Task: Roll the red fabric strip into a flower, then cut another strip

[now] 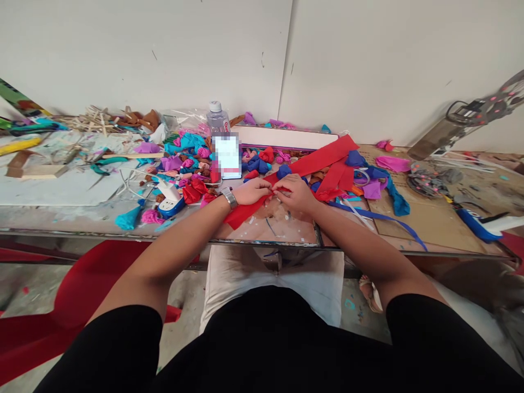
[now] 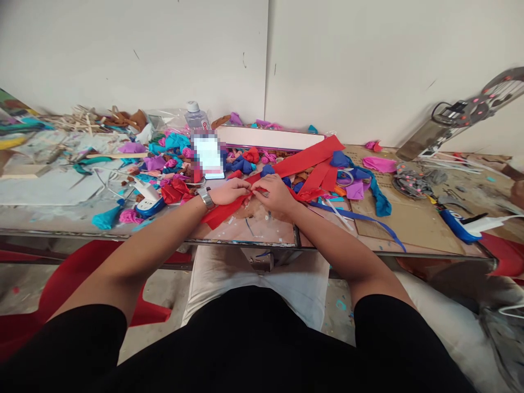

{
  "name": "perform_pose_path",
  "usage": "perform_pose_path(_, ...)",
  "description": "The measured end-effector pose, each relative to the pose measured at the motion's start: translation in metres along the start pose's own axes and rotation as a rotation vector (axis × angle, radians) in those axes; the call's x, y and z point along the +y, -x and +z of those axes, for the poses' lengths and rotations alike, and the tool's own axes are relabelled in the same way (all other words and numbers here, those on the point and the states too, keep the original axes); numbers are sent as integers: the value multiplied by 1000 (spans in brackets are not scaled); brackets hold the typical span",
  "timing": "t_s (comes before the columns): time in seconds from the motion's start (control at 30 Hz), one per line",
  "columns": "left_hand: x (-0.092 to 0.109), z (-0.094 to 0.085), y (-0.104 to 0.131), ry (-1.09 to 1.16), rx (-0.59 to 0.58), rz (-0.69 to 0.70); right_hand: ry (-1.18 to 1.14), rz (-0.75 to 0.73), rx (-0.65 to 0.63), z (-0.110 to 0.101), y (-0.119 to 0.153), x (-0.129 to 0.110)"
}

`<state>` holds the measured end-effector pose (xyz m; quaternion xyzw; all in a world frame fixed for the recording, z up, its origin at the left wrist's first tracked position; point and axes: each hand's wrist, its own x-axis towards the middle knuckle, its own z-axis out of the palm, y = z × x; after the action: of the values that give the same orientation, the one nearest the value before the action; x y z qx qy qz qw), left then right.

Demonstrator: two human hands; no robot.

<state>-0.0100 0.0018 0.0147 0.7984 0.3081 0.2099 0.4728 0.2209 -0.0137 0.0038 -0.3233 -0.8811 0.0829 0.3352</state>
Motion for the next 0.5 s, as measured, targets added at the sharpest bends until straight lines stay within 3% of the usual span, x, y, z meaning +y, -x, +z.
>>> perform_pose_path(0.17,3,-1,0,-44,46,43,11,-9,12,-1,0,1)
perform_pose_path(0.3,1,1,-1,33,33,-33,23,18,19,1,1,2)
perform_pose_path(0.5,2,1,-1,-80,78,-9,38,13,27,2,1,2)
